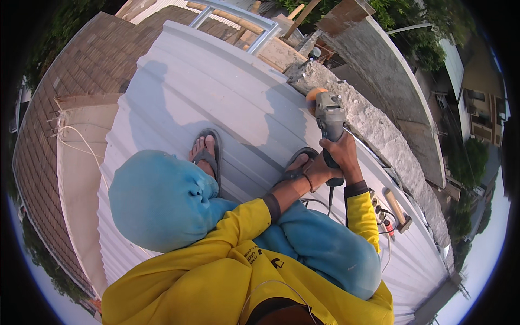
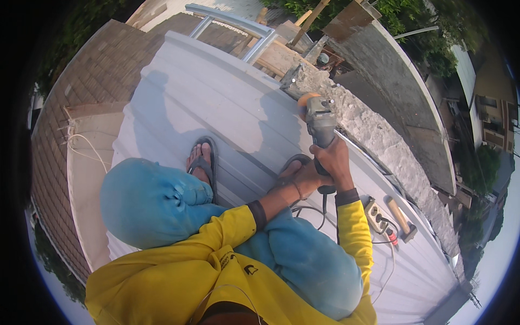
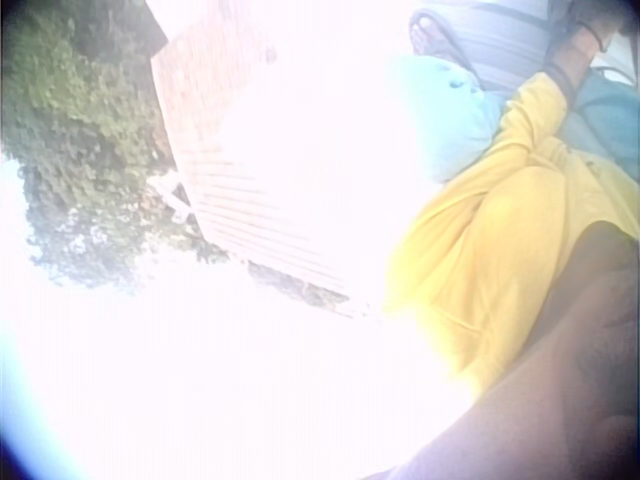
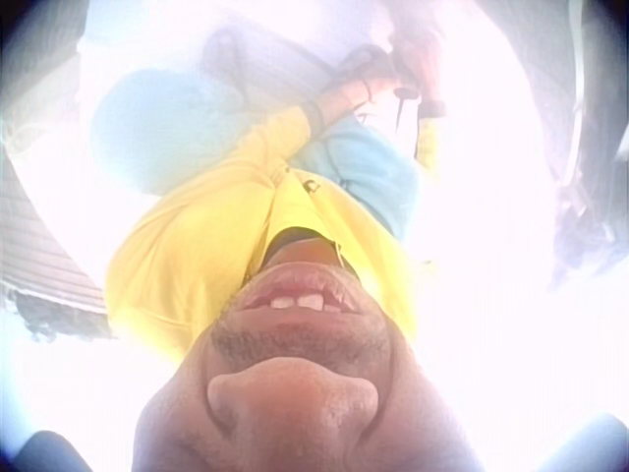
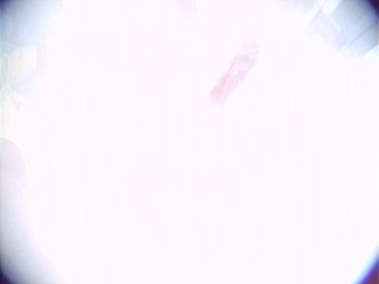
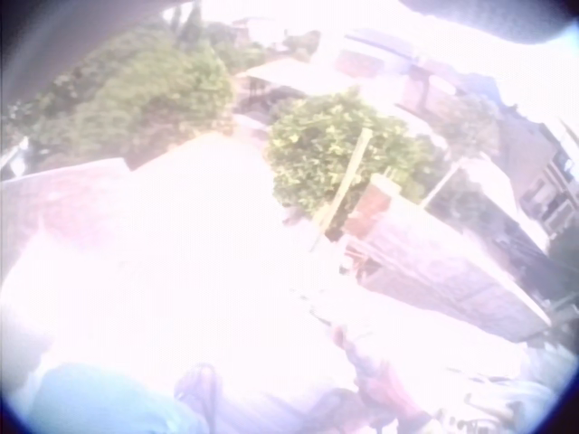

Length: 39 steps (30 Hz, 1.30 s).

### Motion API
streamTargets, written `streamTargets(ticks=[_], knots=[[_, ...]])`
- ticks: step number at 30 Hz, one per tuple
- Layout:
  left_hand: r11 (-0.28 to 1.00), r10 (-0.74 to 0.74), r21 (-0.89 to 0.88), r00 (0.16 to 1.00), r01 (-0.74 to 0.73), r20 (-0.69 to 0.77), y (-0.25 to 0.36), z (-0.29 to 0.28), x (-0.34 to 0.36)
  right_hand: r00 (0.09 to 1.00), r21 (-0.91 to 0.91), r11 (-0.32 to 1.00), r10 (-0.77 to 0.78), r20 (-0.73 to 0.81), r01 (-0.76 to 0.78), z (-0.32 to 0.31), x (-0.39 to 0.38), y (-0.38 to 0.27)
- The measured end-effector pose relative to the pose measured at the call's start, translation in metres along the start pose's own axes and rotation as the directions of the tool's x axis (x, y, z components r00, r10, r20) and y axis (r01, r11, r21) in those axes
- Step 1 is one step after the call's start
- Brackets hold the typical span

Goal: The person secures a white corrugated roofing sheet to a roof edge using a hammer and nail punch, then smooths the sheet by hand. They use an angle grinder to cut the sheet along the edge, then remove flip-flops and continue working barefoot.

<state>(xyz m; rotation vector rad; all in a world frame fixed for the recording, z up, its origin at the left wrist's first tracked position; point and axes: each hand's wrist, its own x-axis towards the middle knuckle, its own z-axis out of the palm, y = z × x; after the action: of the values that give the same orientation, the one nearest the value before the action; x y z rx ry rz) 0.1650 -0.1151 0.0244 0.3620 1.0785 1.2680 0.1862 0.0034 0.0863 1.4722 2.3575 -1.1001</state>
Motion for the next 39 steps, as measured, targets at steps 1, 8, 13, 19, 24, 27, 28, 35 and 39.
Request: streamTargets(ticks=[1,8,13,19,24,27,28,35,39], knots=[[1.0,0.01,0.006,1.0,-0.01,-0.002,-0.001,0.0,0.001,1.0,0.006,1.0,-0.005,-0.002,0.005,0.0,0.0,-0.001],[0.991,0.036,-0.126,0.999,-0.033,0.024,-0.006,0.002,0.002,1.0,0.013,1.0,0.017,-0.01,-0.017,0.0,-0.002,-0.004],[0.995,0.064,-0.084,0.998,-0.061,0.028,0.002,0.003,-0.003,0.999,-0.011,1.0,-0.016,-0.041,0.016,-0.001,-0.006,-0.001],[0.998,0.011,-0.067,1.0,-0.01,0.016,0.0,0.003,0.0,1.0,-0.011,1.0,0.001,-0.012,-0.001,-0.001,-0.002,-0.001],[0.993,0.029,-0.114,0.999,-0.027,0.02,-0.006,0.003,0.003,0.999,-0.032,0.999,-0.029,-0.042,0.027,0.001,-0.001,-0.001],[0.997,0.044,-0.07,0.999,-0.042,0.02,-0.004,0.003,0.001,0.999,-0.027,0.999,-0.028,-0.039,0.027,-0.001,-0.004,0.0],[0.999,0.024,-0.043,0.999,-0.023,0.025,-0.003,0.002,0.0,0.998,-0.018,0.999,-0.033,-0.045,0.032,-0.001,-0.005,0.001],[0.996,0.02,-0.091,1.0,-0.019,0.011,-0.001,0.003,0.002,1.0,-0.043,0.999,0.014,-0.024,-0.015,-0.001,0.001,0.0],[0.979,0.035,-0.2,0.998,-0.023,0.055,0.002,0.013,0.004,0.996,-0.033,0.996,0.086,-0.037,-0.087,-0.014,-0.004,0.003]])
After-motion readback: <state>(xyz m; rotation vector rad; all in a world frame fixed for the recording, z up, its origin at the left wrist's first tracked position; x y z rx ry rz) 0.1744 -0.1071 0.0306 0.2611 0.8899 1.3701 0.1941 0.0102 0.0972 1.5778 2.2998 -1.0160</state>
